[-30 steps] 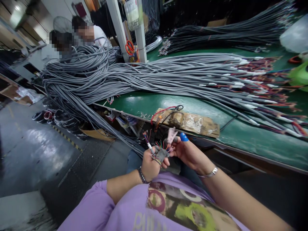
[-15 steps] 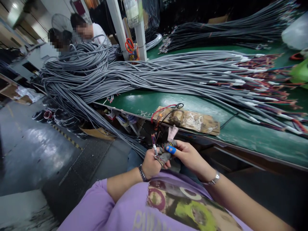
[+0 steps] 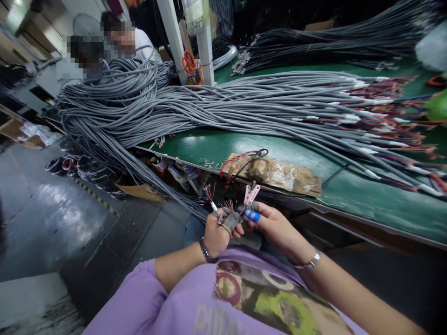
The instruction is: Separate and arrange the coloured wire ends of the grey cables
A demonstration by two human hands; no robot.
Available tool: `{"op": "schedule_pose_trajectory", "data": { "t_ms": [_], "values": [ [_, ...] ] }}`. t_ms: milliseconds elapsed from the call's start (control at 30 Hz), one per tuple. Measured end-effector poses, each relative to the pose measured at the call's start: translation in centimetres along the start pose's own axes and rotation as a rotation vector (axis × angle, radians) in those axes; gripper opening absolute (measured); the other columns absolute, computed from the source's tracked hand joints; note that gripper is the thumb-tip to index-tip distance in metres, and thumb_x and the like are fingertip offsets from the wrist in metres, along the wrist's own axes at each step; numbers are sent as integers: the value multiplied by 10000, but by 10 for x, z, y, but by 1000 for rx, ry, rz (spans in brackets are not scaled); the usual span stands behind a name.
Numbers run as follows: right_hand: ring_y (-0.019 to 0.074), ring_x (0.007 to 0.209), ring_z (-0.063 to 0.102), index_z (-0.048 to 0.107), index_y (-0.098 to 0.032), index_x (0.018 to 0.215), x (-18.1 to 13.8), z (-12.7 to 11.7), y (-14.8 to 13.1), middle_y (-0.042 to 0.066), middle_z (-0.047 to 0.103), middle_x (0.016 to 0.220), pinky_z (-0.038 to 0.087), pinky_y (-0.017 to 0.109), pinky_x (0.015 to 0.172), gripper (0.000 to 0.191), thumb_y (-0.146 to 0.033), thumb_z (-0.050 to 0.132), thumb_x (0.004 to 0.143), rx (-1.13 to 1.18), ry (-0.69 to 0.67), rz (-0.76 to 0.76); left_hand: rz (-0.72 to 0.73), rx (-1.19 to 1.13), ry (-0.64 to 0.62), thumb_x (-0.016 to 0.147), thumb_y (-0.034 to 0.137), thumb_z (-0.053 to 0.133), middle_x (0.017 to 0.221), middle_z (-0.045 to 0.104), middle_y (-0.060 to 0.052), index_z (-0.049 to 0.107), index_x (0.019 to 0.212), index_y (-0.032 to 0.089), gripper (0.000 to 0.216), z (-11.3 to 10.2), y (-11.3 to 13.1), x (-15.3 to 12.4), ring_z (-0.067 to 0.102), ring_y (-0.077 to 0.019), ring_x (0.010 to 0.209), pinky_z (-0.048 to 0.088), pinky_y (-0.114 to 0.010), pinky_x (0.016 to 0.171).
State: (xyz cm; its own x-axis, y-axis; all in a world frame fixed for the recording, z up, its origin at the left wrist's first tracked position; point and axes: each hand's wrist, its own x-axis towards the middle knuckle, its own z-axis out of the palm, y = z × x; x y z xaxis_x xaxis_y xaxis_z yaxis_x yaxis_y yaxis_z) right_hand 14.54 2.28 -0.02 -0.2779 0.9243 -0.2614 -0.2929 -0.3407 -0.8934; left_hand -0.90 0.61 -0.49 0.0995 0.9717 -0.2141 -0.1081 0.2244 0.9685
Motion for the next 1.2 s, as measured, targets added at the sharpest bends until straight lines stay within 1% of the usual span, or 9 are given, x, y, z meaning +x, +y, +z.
{"op": "schedule_pose_trajectory", "data": {
  "t_ms": [133, 367, 533, 633, 733, 933, 1067, 1133, 1200],
  "values": [
    [111, 566, 435, 667, -168, 729, 1, 8, -2, -11, 569, 628, 353, 267, 550, 343, -471, 801, 639, -92, 65, -83, 2, 42, -38, 781, 602, 605, 500, 586, -5, 559, 621, 150, 482, 0, 3, -1, 512, -79, 422, 352, -184, 414],
    [108, 514, 454, 614, -171, 705, 2, 18, -3, -14, 562, 580, 327, 263, 513, 347, -491, 750, 693, -92, 110, -87, -17, 46, -93, 764, 598, 630, 514, 600, -12, 578, 653, 142, 472, 0, 6, 0, 510, -79, 421, 371, -187, 420],
    [115, 490, 478, 600, -179, 717, 5, 19, 0, -19, 559, 538, 343, 271, 518, 355, -500, 749, 701, -32, 36, -57, -1, -46, -35, 774, 566, 635, 494, 583, 2, 559, 637, 148, 446, -1, 0, 2, 494, -74, 398, 348, -184, 401],
    [99, 519, 457, 616, -171, 710, 8, 16, 5, -18, 570, 586, 349, 262, 530, 357, -471, 800, 649, 29, 62, -46, 24, -119, 35, 788, 529, 636, 490, 581, 12, 560, 669, 150, 404, -1, -5, 4, 473, -64, 375, 293, -176, 371],
    [90, 525, 430, 615, -169, 701, 9, 12, 8, -31, 534, 579, 353, 257, 534, 357, -450, 821, 622, 101, 82, -15, 35, -160, 58, 786, 513, 642, 483, 577, 17, 575, 703, 147, 381, -1, -7, 4, 465, -63, 364, 272, -176, 360],
    [120, 548, 492, 575, -181, 685, 6, 12, 7, -21, 539, 593, 392, 284, 566, 285, -402, 752, 715, 190, -20, -6, 29, -91, 39, 783, 545, 636, 489, 579, 9, 566, 649, 148, 425, -2, -6, 3, 474, -64, 378, 305, -180, 379],
    [173, 521, 573, 594, -191, 835, 5, 16, 6, -13, 578, 572, 428, 334, 581, 206, -378, 671, 796, 202, -166, -13, 0, -24, -12, 780, 587, 615, 480, 571, 1, 551, 605, 150, 475, -2, -4, 1, 480, -68, 388, 329, -186, 395],
    [175, 496, 581, 595, -187, 857, 4, 18, 5, -2, 608, 569, 423, 326, 561, 212, -381, 665, 808, 169, -170, -16, -13, 4, -25, 770, 599, 616, 482, 577, -3, 556, 613, 151, 479, -1, -3, 1, 490, -73, 397, 335, -188, 401],
    [159, 462, 562, 585, -186, 803, 4, 21, 5, -7, 604, 537, 405, 304, 532, 240, -398, 696, 785, 117, -121, -14, -18, 16, -27, 761, 598, 625, 486, 583, -5, 553, 614, 152, 475, 0, -1, 0, 494, -75, 401, 335, -190, 404]
  ]
}}
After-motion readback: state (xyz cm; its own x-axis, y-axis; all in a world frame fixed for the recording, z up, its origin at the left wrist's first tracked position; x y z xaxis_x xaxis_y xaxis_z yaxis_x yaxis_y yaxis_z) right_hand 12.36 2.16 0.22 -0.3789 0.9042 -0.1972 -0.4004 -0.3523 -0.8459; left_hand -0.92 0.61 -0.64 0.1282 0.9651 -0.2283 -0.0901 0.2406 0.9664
